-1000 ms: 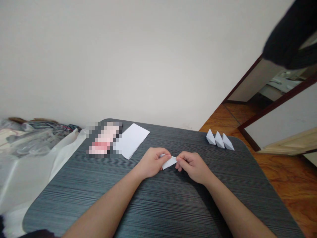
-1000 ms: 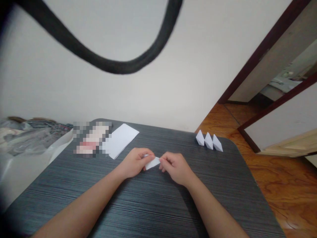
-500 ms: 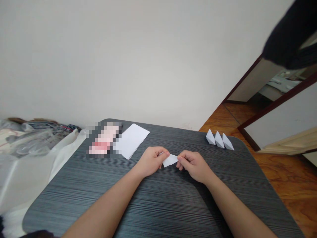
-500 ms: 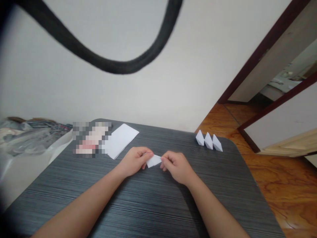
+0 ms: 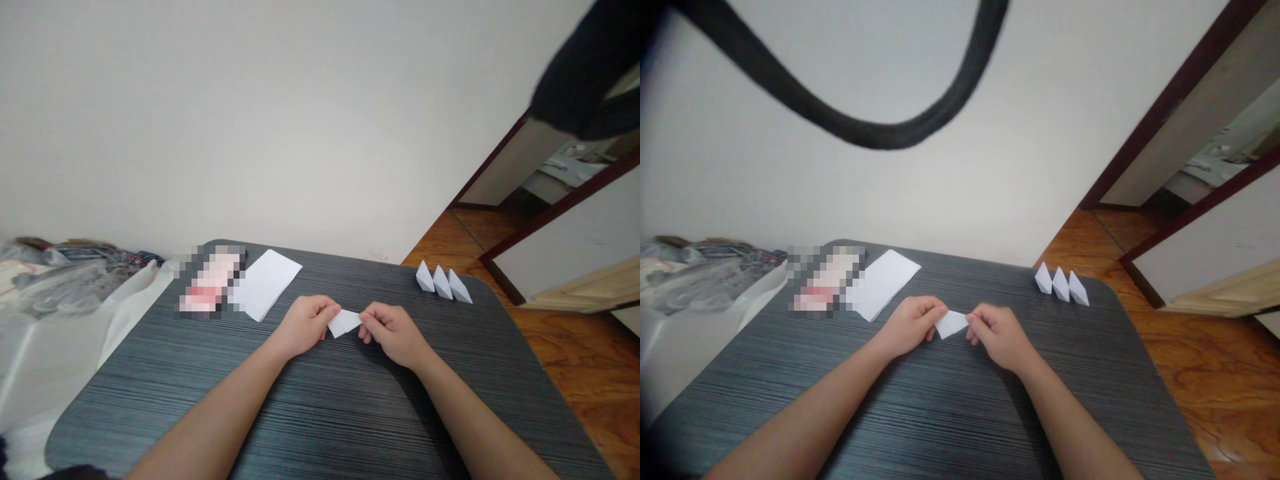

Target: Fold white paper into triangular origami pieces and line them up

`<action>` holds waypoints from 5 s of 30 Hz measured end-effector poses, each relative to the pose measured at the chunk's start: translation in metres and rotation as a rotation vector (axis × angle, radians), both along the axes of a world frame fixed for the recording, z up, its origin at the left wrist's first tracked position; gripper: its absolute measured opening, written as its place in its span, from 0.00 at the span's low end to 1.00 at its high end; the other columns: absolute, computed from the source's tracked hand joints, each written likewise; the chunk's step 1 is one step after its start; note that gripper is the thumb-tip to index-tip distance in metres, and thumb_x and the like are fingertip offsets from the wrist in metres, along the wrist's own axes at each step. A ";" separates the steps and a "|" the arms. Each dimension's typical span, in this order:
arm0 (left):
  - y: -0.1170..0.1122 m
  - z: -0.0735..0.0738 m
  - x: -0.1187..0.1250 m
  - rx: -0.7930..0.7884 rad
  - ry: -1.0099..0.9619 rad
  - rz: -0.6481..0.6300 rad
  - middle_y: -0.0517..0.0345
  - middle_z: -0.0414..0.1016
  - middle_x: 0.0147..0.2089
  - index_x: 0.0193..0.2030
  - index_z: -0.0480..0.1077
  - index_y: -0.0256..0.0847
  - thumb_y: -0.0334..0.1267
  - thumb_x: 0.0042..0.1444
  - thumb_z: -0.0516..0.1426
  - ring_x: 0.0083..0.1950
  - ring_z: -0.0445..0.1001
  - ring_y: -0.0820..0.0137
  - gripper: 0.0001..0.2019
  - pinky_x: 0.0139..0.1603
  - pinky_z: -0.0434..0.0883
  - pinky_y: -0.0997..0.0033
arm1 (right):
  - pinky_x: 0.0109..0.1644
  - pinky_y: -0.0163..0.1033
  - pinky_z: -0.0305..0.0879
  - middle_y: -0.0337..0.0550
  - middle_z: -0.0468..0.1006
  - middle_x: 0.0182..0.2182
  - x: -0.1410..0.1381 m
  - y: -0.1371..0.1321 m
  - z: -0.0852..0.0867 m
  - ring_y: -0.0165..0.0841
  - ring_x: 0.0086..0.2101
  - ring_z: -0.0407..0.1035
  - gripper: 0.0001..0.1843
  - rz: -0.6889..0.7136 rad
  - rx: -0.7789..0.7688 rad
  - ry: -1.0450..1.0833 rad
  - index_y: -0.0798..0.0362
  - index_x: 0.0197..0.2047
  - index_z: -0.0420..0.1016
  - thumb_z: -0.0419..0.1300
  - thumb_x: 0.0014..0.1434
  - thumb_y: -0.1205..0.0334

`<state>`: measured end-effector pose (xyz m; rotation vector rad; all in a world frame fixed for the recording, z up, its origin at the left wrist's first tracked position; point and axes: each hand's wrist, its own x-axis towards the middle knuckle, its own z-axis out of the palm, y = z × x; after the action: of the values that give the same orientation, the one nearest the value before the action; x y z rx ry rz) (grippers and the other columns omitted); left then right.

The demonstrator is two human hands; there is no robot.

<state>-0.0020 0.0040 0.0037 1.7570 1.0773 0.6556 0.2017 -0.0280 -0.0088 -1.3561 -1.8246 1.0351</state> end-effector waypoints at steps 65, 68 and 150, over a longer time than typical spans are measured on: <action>0.000 -0.006 -0.001 0.142 0.053 -0.061 0.61 0.69 0.25 0.29 0.71 0.37 0.42 0.60 0.48 0.28 0.64 0.75 0.16 0.28 0.57 0.76 | 0.29 0.33 0.62 0.37 0.70 0.20 0.000 0.003 -0.003 0.27 0.22 0.66 0.14 0.008 0.008 0.025 0.53 0.26 0.65 0.49 0.63 0.62; 0.000 -0.006 -0.002 0.149 0.043 -0.086 0.61 0.71 0.28 0.32 0.72 0.38 0.42 0.60 0.48 0.29 0.65 0.74 0.16 0.30 0.58 0.75 | 0.29 0.33 0.63 0.37 0.70 0.21 -0.001 0.003 -0.004 0.27 0.22 0.66 0.14 -0.008 0.011 0.040 0.53 0.26 0.65 0.49 0.63 0.61; 0.018 -0.014 0.016 0.671 0.229 -0.010 0.52 0.66 0.40 0.37 0.63 0.38 0.38 0.57 0.54 0.44 0.64 0.63 0.06 0.45 0.64 0.61 | 0.26 0.33 0.60 0.36 0.71 0.17 -0.015 0.023 -0.018 0.29 0.19 0.66 0.15 -0.224 0.142 0.000 0.52 0.24 0.68 0.51 0.62 0.58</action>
<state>0.0139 0.0220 -0.0101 2.4579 1.0693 0.8945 0.1870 -0.0049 -0.0267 -1.4349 -1.6673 0.7746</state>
